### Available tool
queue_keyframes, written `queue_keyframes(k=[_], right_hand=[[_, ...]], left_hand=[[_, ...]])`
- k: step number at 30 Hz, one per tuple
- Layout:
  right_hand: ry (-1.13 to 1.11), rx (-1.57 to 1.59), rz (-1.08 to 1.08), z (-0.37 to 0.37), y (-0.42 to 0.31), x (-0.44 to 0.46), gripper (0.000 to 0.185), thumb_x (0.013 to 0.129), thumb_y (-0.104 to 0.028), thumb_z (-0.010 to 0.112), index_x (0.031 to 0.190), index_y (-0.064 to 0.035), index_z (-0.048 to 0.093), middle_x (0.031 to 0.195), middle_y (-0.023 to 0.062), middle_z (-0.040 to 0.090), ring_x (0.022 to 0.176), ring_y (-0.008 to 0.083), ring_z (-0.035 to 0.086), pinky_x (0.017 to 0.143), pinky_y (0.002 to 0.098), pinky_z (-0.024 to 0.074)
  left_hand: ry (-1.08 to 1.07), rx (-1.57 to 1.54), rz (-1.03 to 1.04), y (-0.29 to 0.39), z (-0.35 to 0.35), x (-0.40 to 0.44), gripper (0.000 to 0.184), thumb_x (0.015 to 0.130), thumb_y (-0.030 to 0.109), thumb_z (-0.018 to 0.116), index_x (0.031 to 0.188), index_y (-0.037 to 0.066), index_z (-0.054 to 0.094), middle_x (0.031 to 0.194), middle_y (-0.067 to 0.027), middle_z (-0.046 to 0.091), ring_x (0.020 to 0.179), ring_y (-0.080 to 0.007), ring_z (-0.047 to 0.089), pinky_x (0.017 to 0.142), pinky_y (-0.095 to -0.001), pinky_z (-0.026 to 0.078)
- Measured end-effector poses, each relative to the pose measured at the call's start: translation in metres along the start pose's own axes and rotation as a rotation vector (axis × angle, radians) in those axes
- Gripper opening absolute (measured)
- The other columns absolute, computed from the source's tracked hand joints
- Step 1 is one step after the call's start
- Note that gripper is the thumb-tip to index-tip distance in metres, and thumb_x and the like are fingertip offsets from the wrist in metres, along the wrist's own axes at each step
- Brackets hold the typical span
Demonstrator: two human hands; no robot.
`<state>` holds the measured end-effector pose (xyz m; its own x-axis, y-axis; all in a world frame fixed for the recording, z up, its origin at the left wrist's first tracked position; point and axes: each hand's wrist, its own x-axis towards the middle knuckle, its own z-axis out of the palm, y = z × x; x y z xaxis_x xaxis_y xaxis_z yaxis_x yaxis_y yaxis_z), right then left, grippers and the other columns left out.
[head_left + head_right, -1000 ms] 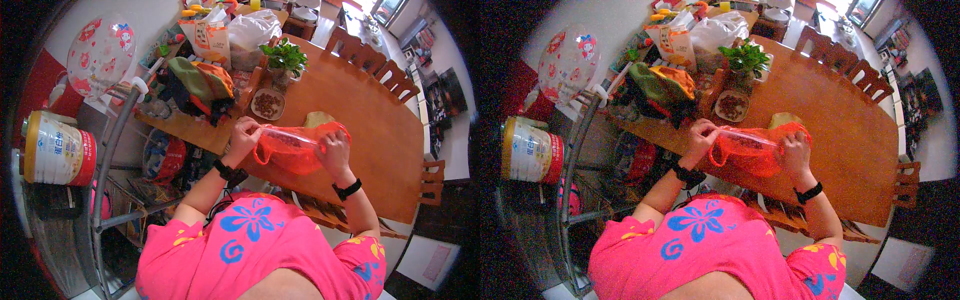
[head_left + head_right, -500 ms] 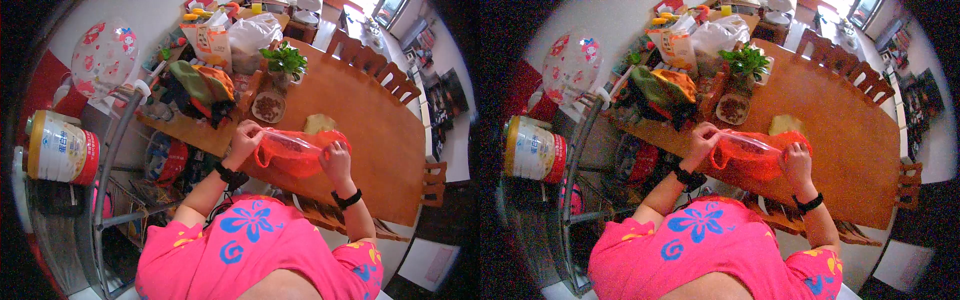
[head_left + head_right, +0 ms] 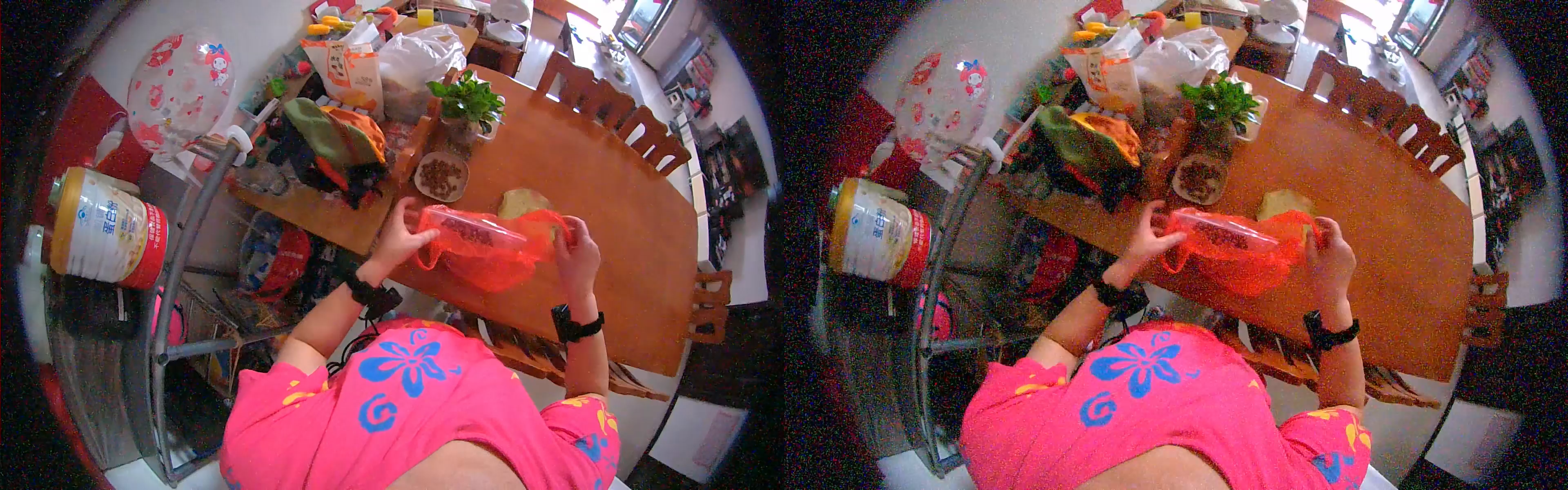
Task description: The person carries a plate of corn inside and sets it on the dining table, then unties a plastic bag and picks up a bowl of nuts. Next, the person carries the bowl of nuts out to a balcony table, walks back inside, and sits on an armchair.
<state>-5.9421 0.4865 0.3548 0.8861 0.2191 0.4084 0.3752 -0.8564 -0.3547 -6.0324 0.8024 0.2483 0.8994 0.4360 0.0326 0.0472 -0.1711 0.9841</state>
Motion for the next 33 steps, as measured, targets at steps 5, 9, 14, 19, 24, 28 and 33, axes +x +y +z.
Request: queue_keyframes(k=[5,9,14,19,24,28,33], right_hand=[[-0.18,1.126,0.311,-0.014,0.001,0.018,0.015,0.086,-0.009,0.052,0.099,-0.0029,0.056,0.07,0.0001,0.051,0.063,0.009,0.049,0.057,0.0237,0.0404],[-0.222,1.338,0.291,-0.034,-0.026,0.031,0.015,0.085,-0.004,0.049,0.1,-0.0041,0.053,0.074,-0.0003,0.052,0.064,0.0076,0.048,0.059,0.0209,0.0391],[-0.215,1.2,0.006,-0.042,-0.084,0.03,0.021,0.086,-0.001,0.052,0.106,-0.006,0.049,0.078,0.0014,0.057,0.07,0.009,0.055,0.063,0.0218,0.0439],[-0.291,0.829,-0.279,-0.049,-0.121,0.034,0.024,0.086,-0.004,0.056,0.108,-0.0048,0.047,0.078,0.0127,0.066,0.07,0.0172,0.066,0.062,0.0286,0.0503],[-0.259,0.55,-0.637,-0.036,-0.132,0.05,0.03,0.081,-0.008,0.063,0.109,-0.0072,0.053,0.094,0.0124,0.065,0.08,0.021,0.066,0.067,0.0344,0.0514],[-0.325,0.781,-0.316,-0.029,-0.108,0.071,0.042,0.076,-0.012,0.071,0.116,-0.007,0.059,0.103,0.0088,0.063,0.087,0.0171,0.062,0.073,0.0306,0.0507],[-0.525,0.984,-0.245,0.021,-0.09,0.045,0.017,0.085,-0.009,0.064,0.1,-0.0013,0.065,0.087,0.0066,0.066,0.076,0.013,0.061,0.067,0.0281,0.0496]], left_hand=[[-0.303,0.167,-0.191,0.03,-0.047,-0.01,0.026,0.08,0.018,0.068,0.096,-0.002,0.062,0.091,-0.0089,0.064,0.076,-0.0155,0.062,0.067,-0.0292,0.05],[-0.227,-0.094,-0.064,0.1,-0.063,-0.004,0.017,0.085,0.012,0.061,0.095,-0.002,0.063,0.109,-0.0092,0.06,0.093,-0.0136,0.057,0.081,-0.0278,0.046],[-0.343,-0.258,0.423,0.159,-0.025,-0.002,0.023,0.087,0.008,0.057,0.108,0.001,0.062,0.12,-0.0077,0.054,0.108,-0.018,0.052,0.096,-0.0308,0.04],[-0.618,-0.246,0.351,0.14,0.023,-0.002,0.035,0.085,0.01,0.057,0.119,0.004,0.057,0.121,-0.0107,0.056,0.105,-0.0261,0.057,0.091,-0.0365,0.045],[-0.568,0.313,0.467,0.118,0.043,0.01,0.025,0.085,0.02,0.06,0.102,0.002,0.062,0.096,-0.0137,0.064,0.09,-0.0262,0.061,0.082,-0.0343,0.048],[-0.55,0.002,0.154,0.112,0.04,0.023,0.023,0.094,0.022,0.051,0.098,0.003,0.063,0.087,-0.0056,0.065,0.077,-0.0129,0.058,0.071,-0.0293,0.048],[-0.549,0.03,0.107,0.109,0.036,0.025,0.026,0.098,0.023,0.046,0.102,0.004,0.063,0.084,-0.0003,0.063,0.073,-0.0065,0.054,0.064,-0.0254,0.045]])
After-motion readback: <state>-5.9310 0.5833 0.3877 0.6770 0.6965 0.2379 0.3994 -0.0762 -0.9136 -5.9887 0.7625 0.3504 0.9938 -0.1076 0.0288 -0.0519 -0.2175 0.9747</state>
